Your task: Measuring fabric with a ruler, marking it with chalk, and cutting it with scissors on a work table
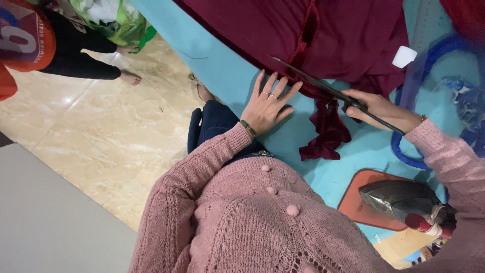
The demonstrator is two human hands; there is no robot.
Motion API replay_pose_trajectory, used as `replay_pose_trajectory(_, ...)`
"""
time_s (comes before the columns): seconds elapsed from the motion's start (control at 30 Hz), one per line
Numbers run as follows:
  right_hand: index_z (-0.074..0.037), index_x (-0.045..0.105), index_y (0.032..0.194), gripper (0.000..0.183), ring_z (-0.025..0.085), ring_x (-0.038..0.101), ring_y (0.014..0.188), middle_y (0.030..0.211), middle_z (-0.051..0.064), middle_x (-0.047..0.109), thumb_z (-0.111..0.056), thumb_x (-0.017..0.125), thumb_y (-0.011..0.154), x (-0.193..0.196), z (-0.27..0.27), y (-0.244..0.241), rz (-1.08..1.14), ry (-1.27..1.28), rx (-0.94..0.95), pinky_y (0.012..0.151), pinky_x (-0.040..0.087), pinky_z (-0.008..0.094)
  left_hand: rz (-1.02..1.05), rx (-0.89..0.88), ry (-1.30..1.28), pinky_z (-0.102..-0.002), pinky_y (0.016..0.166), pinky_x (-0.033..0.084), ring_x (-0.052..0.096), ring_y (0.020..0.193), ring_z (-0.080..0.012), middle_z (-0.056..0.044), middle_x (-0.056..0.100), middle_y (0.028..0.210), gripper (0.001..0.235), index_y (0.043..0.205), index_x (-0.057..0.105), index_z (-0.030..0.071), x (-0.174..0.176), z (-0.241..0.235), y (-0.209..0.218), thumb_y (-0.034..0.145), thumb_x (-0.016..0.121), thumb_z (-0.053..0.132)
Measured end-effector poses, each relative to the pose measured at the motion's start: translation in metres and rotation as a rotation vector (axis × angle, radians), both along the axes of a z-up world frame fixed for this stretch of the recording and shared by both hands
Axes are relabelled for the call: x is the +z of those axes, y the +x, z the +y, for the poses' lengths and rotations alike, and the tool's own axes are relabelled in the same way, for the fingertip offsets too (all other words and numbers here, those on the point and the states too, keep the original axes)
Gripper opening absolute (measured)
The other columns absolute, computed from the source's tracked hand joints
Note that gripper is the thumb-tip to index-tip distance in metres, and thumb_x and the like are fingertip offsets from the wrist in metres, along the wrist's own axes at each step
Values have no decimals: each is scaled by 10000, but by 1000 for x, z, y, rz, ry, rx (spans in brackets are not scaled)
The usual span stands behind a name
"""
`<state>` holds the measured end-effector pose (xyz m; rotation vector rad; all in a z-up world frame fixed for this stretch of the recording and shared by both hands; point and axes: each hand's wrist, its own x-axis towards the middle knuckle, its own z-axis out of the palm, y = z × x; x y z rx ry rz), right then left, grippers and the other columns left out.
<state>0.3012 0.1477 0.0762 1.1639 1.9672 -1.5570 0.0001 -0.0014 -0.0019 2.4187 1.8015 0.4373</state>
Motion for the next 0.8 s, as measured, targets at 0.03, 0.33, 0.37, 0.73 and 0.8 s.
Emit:
replay_pose_trajectory(0.03,-163,546,1496,527,122,457,748,859,-12,507,-326,564,995,-4,1,3,-1,0,1,683,382,272,-1,1,0,-631,1240,288,469,1403,-335,-77,491,1475,683,1619,301,278,0,0,0,1071,561,593)
replay_pose_trajectory(0.33,-212,534,1539,600,150,520,805,954,4,600,-402,545,970,34,0,-25,-173,-30,-24,762,419,286,-24,6,5,-638,1232,297,485,1400,-337,-72,491,1454,678,1609,325,276,-2,0,0,1062,586,578)
replay_pose_trajectory(0.37,-191,553,1515,563,139,496,780,920,-2,567,-368,556,981,32,1,-24,-135,-34,-28,724,406,282,-21,4,6,-638,1232,297,487,1392,-335,-70,487,1446,681,1608,327,272,-1,1,0,1061,588,582)
replay_pose_trajectory(0.73,-197,598,1333,439,158,474,739,842,10,543,-448,531,980,31,7,-26,-175,-17,89,689,352,294,24,25,15,-648,1225,297,492,1389,-344,-68,466,1491,729,1615,296,262,-7,0,1,1049,585,621)
replay_pose_trajectory(0.8,-197,568,1414,496,163,542,894,982,23,594,-433,499,984,23,10,-23,-182,3,108,834,393,297,7,6,59,-649,1225,297,500,1372,-351,-79,488,1481,740,1602,328,250,-10,0,0,1034,577,654)
